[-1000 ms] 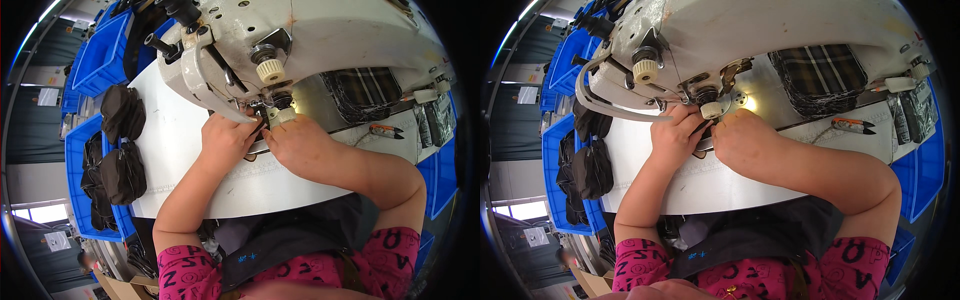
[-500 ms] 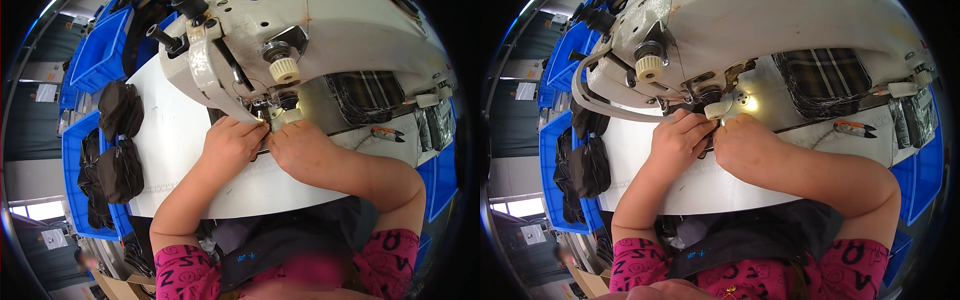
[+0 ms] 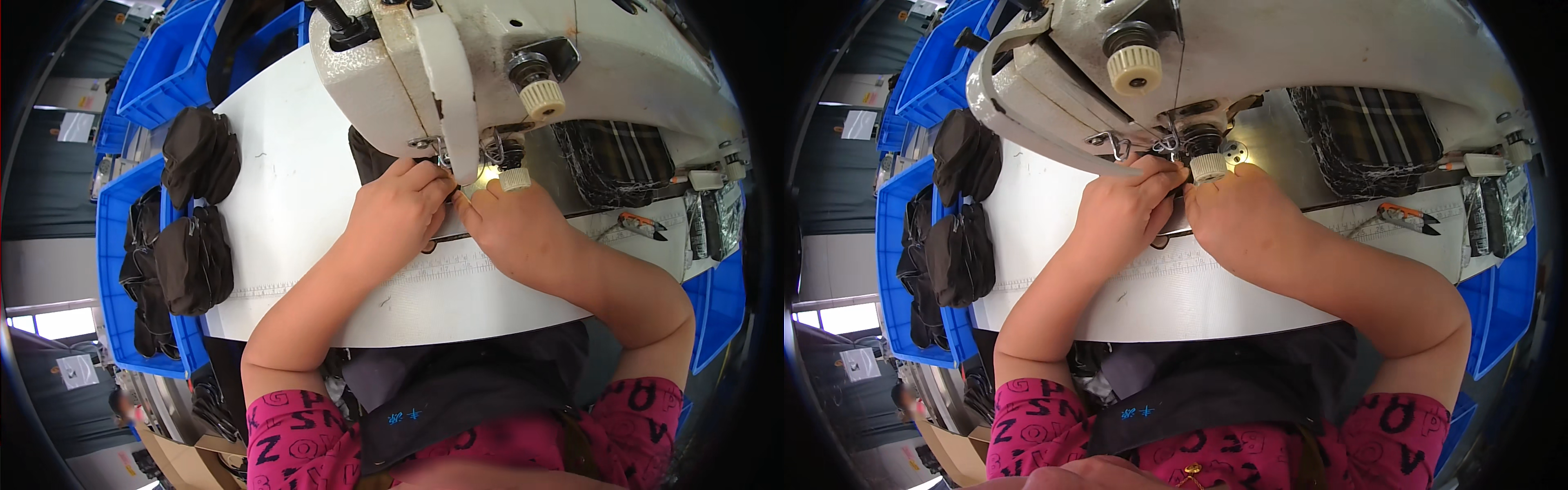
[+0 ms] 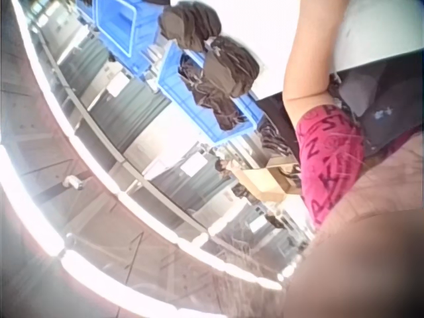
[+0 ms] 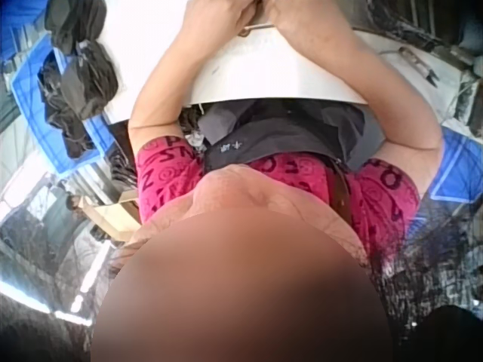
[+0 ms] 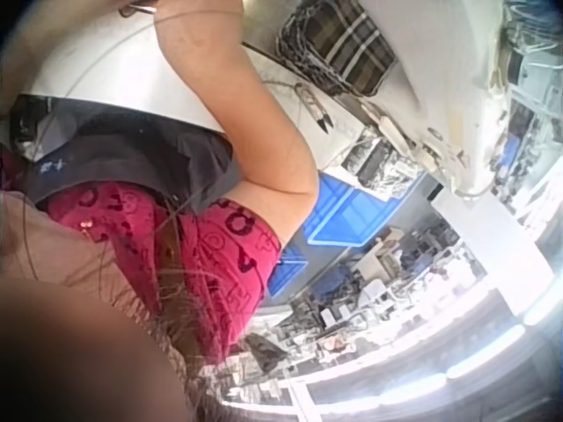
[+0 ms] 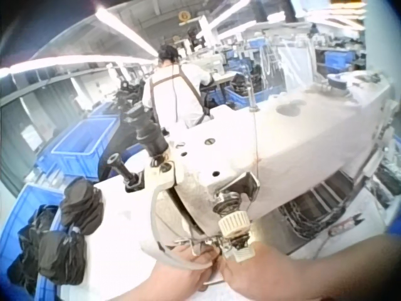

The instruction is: Sewing a small black leather or fabric pouch using an industrial sewing machine.

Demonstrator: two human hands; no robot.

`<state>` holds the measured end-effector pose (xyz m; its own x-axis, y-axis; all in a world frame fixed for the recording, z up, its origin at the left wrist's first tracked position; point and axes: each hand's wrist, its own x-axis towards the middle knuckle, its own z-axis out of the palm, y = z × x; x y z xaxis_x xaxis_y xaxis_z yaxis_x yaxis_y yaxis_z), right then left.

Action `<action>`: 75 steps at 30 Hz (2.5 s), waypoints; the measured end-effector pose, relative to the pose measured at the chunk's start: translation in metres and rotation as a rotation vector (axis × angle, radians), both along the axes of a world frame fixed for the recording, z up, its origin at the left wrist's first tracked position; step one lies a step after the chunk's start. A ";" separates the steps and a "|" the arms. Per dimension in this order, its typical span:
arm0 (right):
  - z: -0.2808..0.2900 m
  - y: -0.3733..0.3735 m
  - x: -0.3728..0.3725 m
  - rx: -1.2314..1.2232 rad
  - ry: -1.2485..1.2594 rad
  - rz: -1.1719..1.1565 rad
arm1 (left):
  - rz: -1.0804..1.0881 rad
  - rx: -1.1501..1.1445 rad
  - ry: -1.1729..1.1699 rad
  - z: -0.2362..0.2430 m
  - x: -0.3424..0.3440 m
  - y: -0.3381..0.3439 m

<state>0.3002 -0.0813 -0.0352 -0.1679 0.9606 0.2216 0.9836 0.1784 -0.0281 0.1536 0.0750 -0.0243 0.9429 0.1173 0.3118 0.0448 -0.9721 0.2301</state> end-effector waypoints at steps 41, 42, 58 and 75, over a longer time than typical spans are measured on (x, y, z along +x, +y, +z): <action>-0.001 0.004 -0.001 -0.034 -0.003 -0.025 | 0.011 0.107 0.106 0.002 -0.002 0.000; -0.002 0.004 0.000 -0.034 -0.005 -0.025 | 0.011 0.106 0.104 0.001 -0.001 -0.003; -0.008 0.004 0.003 0.056 -0.012 -0.020 | -0.041 0.102 -0.009 0.000 -0.006 0.008; -0.004 0.005 -0.004 0.083 -0.005 -0.022 | -0.084 -0.047 0.061 0.002 -0.003 0.020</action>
<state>0.2957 -0.0765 -0.0390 -0.1481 0.9424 0.3000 0.9874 0.1581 -0.0091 0.1503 0.0955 -0.0222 0.9670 0.0503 0.2498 -0.0209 -0.9614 0.2744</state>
